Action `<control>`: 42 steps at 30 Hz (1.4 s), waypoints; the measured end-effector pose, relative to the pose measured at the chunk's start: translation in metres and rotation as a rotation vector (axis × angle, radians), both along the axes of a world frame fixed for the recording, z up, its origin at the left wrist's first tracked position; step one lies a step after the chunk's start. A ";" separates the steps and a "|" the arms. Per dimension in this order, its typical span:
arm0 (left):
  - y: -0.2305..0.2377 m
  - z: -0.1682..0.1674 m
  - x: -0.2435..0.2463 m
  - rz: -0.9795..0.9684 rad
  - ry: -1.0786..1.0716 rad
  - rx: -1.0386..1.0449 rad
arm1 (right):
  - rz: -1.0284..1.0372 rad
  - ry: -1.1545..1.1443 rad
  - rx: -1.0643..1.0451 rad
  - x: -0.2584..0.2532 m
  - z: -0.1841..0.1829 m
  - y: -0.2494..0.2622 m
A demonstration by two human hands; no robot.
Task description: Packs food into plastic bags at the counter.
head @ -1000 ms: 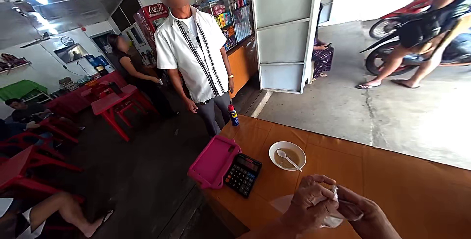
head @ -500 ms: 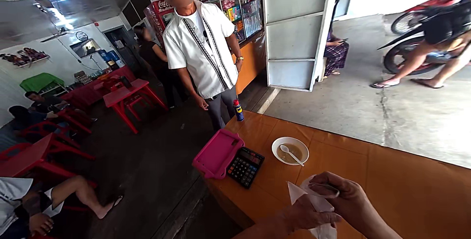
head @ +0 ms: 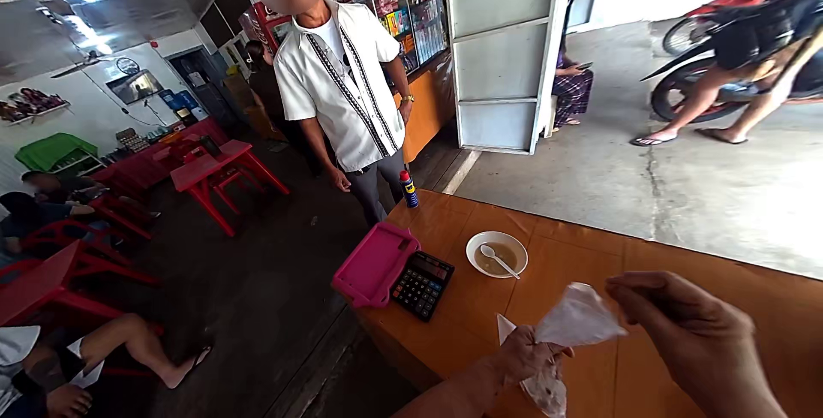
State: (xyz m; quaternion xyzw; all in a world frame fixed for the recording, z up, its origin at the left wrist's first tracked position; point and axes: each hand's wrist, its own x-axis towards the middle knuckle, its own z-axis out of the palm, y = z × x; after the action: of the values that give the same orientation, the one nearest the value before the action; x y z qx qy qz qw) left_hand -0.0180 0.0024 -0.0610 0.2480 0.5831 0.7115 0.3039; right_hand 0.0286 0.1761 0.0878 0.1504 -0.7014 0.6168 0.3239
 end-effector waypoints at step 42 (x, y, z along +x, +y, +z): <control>-0.010 0.021 0.006 0.036 0.935 -0.120 | 0.333 -0.653 0.573 -0.015 -0.135 0.028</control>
State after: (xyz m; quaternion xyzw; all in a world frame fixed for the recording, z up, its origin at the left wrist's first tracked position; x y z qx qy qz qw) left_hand -0.0119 -0.0076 -0.0402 0.5136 0.7016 0.4939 0.0101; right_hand 0.0132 0.2045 -0.0474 0.1425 -0.8751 0.4568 -0.0721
